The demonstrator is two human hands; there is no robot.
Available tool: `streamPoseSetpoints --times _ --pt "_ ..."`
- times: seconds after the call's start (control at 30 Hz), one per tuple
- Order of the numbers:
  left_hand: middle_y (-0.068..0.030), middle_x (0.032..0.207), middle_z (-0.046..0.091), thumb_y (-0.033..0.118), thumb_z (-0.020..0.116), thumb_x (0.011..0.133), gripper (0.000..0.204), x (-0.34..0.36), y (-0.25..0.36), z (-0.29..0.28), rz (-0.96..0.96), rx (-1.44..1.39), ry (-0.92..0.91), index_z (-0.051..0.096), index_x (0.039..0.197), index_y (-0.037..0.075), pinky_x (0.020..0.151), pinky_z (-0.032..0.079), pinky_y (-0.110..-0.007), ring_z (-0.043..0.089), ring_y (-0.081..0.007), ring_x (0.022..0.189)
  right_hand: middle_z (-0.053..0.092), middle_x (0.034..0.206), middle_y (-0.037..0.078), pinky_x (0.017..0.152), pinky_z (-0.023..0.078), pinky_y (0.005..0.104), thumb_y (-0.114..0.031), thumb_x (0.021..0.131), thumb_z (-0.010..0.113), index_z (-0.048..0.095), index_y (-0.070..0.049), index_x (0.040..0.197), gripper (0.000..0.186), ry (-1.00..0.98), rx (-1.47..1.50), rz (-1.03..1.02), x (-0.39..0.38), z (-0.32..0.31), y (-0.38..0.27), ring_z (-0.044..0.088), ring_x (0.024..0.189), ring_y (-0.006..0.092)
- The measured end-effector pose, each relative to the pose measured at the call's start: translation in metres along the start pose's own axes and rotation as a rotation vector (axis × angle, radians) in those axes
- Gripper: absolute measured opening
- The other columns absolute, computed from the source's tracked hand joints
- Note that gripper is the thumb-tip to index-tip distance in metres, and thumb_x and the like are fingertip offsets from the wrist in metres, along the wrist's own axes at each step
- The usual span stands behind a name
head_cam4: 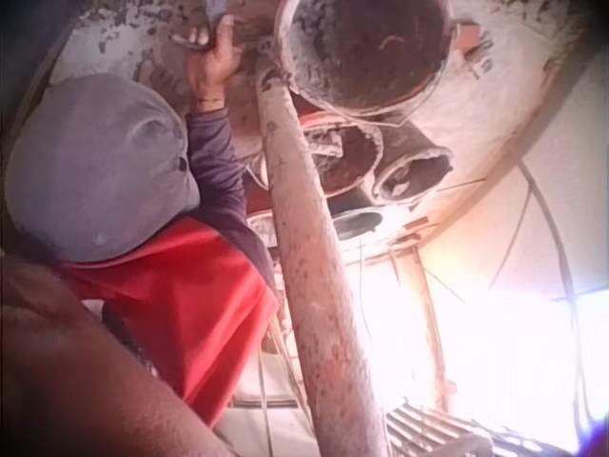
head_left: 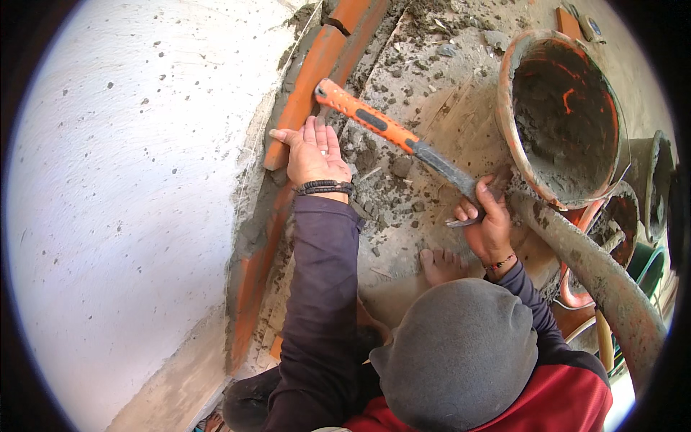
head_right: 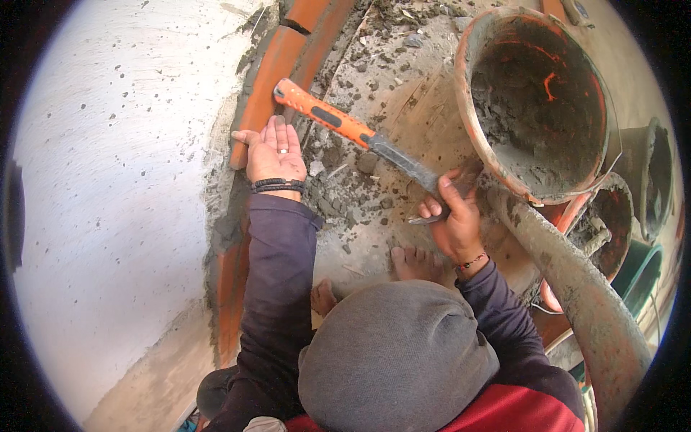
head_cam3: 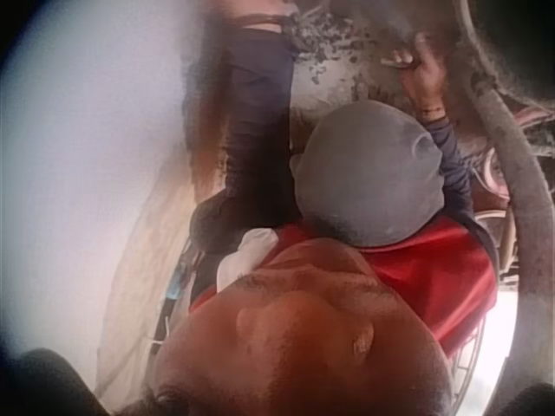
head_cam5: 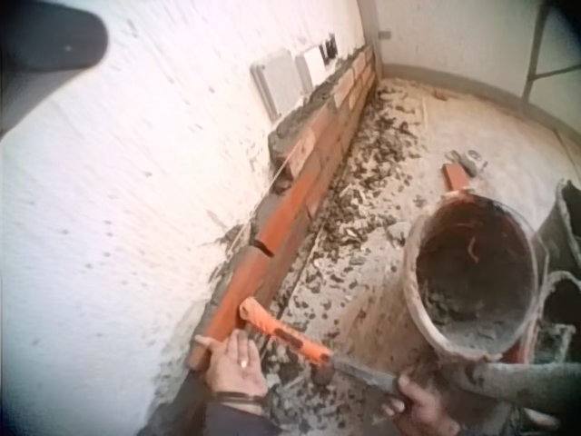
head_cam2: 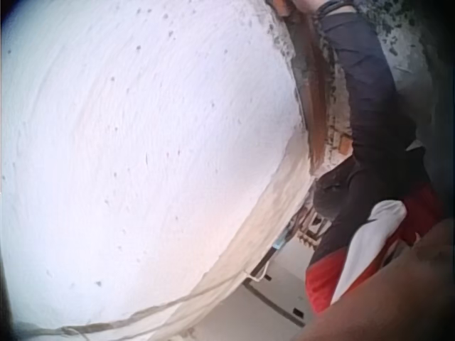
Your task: The person applies mortar to a surface and a brick using a trowel, then places the brick onto a wall and levels it using a hammer.
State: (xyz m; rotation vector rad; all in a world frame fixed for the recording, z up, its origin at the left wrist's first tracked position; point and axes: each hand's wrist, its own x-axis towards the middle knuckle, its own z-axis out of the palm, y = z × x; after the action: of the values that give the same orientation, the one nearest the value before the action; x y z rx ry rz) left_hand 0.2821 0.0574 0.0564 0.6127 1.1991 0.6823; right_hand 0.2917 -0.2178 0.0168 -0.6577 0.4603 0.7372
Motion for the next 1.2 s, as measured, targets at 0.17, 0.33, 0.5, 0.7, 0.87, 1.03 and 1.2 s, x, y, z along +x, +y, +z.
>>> streamPoseSetpoints --times 0.17,0.33,0.5,0.7,0.87,1.03,1.2 --pt "-0.0128 0.146 0.041 0.058 0.039 0.097 0.078 -0.007 0.005 0.008 0.050 0.011 0.074 0.024 0.147 0.000 0.110 0.039 -0.032 0.044 -0.0212 0.132 0.049 0.085 -0.002 0.065 0.040 0.0335 -0.013 0.097 0.057 0.048 -0.018 0.109 0.016 0.022 0.015 0.024 -0.004 0.000 0.003 0.045 0.065 0.0118" --pt "-0.0138 0.145 0.041 0.057 0.039 0.098 0.078 -0.005 0.002 0.009 0.034 0.009 0.076 0.025 0.146 -0.003 0.111 0.038 -0.031 0.044 -0.0225 0.132 0.049 0.086 -0.002 0.065 0.040 0.0331 -0.014 0.097 0.058 0.049 -0.018 0.109 0.016 0.004 -0.009 0.002 -0.005 0.003 0.002 0.045 0.065 0.0120" --pt "-0.0145 0.145 0.041 0.058 0.038 0.097 0.079 -0.006 0.001 0.008 0.058 0.043 0.082 0.026 0.144 -0.004 0.112 0.038 -0.032 0.044 -0.0234 0.132 0.050 0.084 -0.002 0.067 0.039 0.0329 -0.014 0.097 0.058 0.050 -0.017 0.109 0.015 -0.036 0.076 0.070 -0.005 -0.002 -0.003 0.045 0.066 0.0121" --pt "-0.0156 0.148 0.038 0.059 0.038 0.097 0.081 -0.011 0.003 0.010 0.074 0.054 0.084 0.024 0.146 -0.003 0.114 0.035 -0.033 0.041 -0.0242 0.134 0.050 0.083 -0.001 0.067 0.039 0.0326 -0.014 0.097 0.057 0.049 -0.016 0.110 0.015 -0.148 0.082 0.009 -0.001 0.017 -0.003 0.045 0.066 0.0117" --pt "-0.0149 0.147 0.038 0.058 0.040 0.097 0.079 -0.009 0.003 0.011 0.045 0.013 0.094 0.024 0.146 -0.002 0.113 0.035 -0.033 0.043 -0.0235 0.132 0.050 0.082 -0.002 0.067 0.039 0.0322 -0.014 0.098 0.057 0.051 -0.015 0.109 0.013 -0.057 0.070 0.011 0.006 0.016 0.000 0.044 0.066 0.0114" --pt "-0.0145 0.147 0.037 0.057 0.041 0.097 0.078 -0.007 0.003 0.010 0.066 0.000 0.089 0.024 0.146 -0.002 0.112 0.036 -0.032 0.043 -0.0235 0.131 0.050 0.082 -0.003 0.066 0.039 0.0312 -0.014 0.098 0.057 0.052 -0.015 0.107 0.011 -0.052 0.057 0.005 0.008 0.017 0.000 0.043 0.066 0.0108" --pt "-0.0146 0.145 0.039 0.056 0.042 0.097 0.077 -0.007 0.003 0.010 0.043 -0.004 0.085 0.026 0.145 -0.002 0.110 0.039 -0.031 0.044 -0.0230 0.130 0.050 0.082 -0.003 0.066 0.038 0.0307 -0.014 0.097 0.058 0.053 -0.015 0.107 0.012 -0.111 0.104 0.054 0.009 0.009 -0.004 0.043 0.065 0.0102"
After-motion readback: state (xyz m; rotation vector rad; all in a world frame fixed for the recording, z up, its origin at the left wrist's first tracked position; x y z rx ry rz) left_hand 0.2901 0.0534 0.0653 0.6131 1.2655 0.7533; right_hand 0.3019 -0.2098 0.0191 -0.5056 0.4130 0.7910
